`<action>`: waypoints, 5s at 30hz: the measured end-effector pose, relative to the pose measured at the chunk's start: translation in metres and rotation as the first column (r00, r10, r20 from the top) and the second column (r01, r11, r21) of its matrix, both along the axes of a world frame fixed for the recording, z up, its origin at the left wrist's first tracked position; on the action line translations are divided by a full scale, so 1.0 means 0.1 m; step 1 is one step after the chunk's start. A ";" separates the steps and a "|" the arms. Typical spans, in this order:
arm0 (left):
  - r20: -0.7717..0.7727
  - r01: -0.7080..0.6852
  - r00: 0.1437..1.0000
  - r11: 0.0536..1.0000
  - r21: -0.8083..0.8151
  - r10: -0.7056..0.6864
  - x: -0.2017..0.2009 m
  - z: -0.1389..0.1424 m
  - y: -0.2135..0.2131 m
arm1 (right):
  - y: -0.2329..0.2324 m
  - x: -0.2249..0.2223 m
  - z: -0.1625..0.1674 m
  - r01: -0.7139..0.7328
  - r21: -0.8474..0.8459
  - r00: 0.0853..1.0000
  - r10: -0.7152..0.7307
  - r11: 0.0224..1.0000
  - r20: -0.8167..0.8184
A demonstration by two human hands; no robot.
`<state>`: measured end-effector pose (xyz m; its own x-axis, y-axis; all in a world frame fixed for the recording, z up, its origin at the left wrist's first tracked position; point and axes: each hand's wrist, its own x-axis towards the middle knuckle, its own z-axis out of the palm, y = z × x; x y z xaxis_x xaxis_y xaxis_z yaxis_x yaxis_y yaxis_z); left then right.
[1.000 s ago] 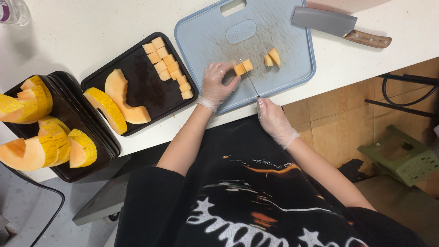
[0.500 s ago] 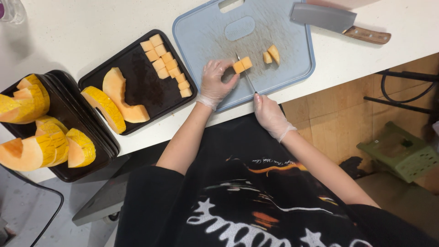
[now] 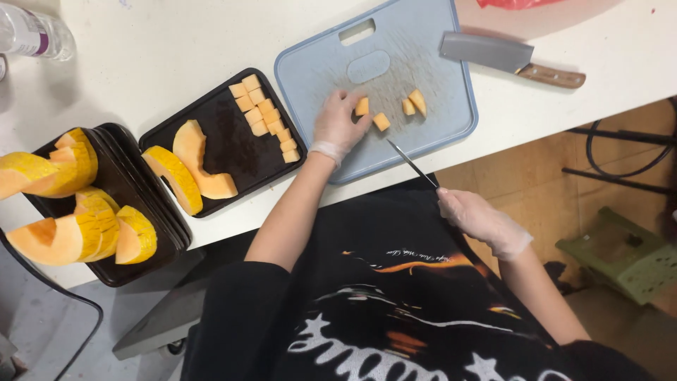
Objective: The person cuts rind off melon wedges and slices the flesh into cubes on a cutting board, then places the cubes onto a black tray. They repeat the process with additional wedges, adding cubes to the tray alongside previously cut pieces.
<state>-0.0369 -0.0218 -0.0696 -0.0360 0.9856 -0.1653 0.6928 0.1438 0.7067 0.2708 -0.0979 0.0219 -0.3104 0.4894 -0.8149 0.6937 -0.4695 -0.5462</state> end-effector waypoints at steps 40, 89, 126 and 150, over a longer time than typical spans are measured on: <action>0.243 -0.713 0.603 0.650 -0.261 0.760 -1.22 0.08 -1.02 | 0.54 -0.55 0.25 -0.054 -0.110 0.997 0.059 0.992 0.049; 0.318 -0.665 0.584 0.665 -0.340 0.747 -1.18 0.10 -1.21 | 0.35 -0.50 0.18 0.111 -0.077 0.994 -0.112 0.991 -0.011; 0.086 -0.522 0.851 0.851 0.048 0.518 -1.22 -0.13 -1.44 | 0.33 -0.46 0.15 0.083 -0.081 0.996 -0.081 0.993 0.024; 0.066 -0.427 0.903 0.904 0.022 0.425 -1.28 0.10 -1.28 | 0.34 -0.46 0.14 0.091 -0.086 0.995 -0.087 0.992 0.046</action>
